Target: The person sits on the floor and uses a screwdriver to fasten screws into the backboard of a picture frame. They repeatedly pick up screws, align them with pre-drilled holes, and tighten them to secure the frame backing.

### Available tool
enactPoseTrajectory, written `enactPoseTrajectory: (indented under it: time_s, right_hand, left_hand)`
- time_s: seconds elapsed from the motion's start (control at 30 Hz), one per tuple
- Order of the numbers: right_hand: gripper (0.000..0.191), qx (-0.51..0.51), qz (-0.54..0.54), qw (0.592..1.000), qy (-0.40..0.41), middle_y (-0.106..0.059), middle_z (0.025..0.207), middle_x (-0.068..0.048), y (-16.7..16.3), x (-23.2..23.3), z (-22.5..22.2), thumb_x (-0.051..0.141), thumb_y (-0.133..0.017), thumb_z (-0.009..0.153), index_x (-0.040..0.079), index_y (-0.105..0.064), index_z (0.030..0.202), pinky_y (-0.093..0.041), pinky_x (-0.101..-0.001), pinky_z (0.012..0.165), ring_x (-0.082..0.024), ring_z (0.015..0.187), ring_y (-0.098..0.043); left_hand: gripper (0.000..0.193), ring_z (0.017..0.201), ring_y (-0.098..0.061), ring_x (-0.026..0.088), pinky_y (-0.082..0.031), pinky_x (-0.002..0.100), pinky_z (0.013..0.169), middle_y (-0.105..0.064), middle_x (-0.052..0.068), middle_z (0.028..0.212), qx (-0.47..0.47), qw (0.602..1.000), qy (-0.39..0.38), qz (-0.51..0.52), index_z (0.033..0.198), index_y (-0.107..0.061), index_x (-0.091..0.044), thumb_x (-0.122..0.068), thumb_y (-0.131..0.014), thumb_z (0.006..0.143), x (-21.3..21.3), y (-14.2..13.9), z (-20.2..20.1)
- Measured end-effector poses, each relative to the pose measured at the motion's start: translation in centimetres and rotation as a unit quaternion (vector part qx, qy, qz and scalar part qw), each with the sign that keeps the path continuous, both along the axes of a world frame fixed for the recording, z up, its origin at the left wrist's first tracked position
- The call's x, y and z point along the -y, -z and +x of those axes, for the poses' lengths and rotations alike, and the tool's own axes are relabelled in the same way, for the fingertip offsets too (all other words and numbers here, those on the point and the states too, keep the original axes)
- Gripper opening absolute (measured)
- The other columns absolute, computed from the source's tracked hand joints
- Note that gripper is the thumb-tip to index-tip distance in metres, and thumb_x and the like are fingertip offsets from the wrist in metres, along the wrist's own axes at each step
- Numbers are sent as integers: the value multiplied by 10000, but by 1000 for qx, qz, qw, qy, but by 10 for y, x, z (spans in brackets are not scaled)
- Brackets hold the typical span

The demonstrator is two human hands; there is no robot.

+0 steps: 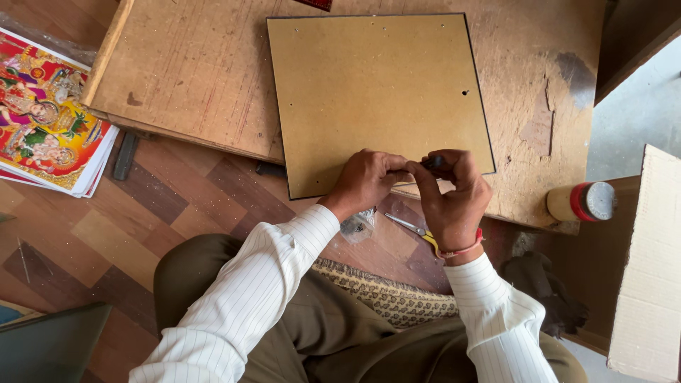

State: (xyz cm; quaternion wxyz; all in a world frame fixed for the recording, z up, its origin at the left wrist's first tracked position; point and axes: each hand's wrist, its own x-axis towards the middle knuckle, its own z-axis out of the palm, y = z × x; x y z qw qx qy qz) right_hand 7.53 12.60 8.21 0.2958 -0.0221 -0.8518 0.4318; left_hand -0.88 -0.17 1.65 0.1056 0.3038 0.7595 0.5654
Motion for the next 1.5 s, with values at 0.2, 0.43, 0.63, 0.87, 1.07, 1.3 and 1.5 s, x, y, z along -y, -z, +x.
enactPoseTrajectory:
  time_s: [0.2,0.43,0.63,0.87,1.07,1.3,1.5]
  right_hand:
    - [223,0,0,998,-55,-769,1097,-103,-4,-3,5,-50,-717,1005,-27,-682,1224,-620,-282,899,-135,1011,-747]
    - [255,31,-39,998,48,-749,882,-80,5,-2,2,20,-883,898,-17,-642,976,-579,-256,739,-114,806,-720]
    - [263,-10,-31,999,-33,-739,1051,-72,-8,1,3,-5,-683,944,-25,-637,1203,-589,-252,847,-112,971,-726]
    - [135,-2,65,998,-3,-768,958,-97,-5,-2,4,-22,-770,967,4,-717,1088,-597,-261,801,-150,894,-771]
    - [286,-8,68,997,-33,-760,1091,-119,-5,-4,4,-5,-721,1008,9,-669,1288,-608,-289,859,-186,989,-765]
    - [321,11,91,995,-48,-761,1105,-120,-5,-6,3,-10,-665,1041,23,-650,1360,-612,-304,852,-193,989,-764]
    - [263,-15,54,997,-56,-756,1067,-111,-2,-8,0,-39,-673,1044,26,-674,1298,-618,-297,879,-172,1011,-758]
  left_hand:
    - [196,857,-771,279,-600,377,780,-774,116,950,-13,999,-22,-40,1014,-786,-105,-256,-765,892,-2,6,0]
    - [179,850,-756,298,-588,397,774,-777,125,976,-24,998,-12,-48,1019,-803,-101,-204,-730,891,-3,10,0]
    - [179,877,-753,305,-581,399,795,-776,136,977,-46,998,-18,-39,1020,-801,-79,-196,-742,899,-3,9,-1]
    - [208,822,-790,211,-608,328,757,-799,95,955,33,999,7,-8,1020,-804,-87,-229,-770,872,0,9,-3]
    - [219,862,-791,212,-612,325,774,-793,102,970,25,1000,-2,14,1028,-792,-79,-224,-786,864,-1,10,-4]
    - [232,900,-791,226,-609,335,793,-789,117,994,27,999,-4,23,1041,-785,-67,-214,-790,861,-2,16,-5]
    - [211,895,-782,255,-605,345,788,-780,119,994,-4,1000,-11,7,1036,-792,-77,-226,-769,887,-2,13,-2]
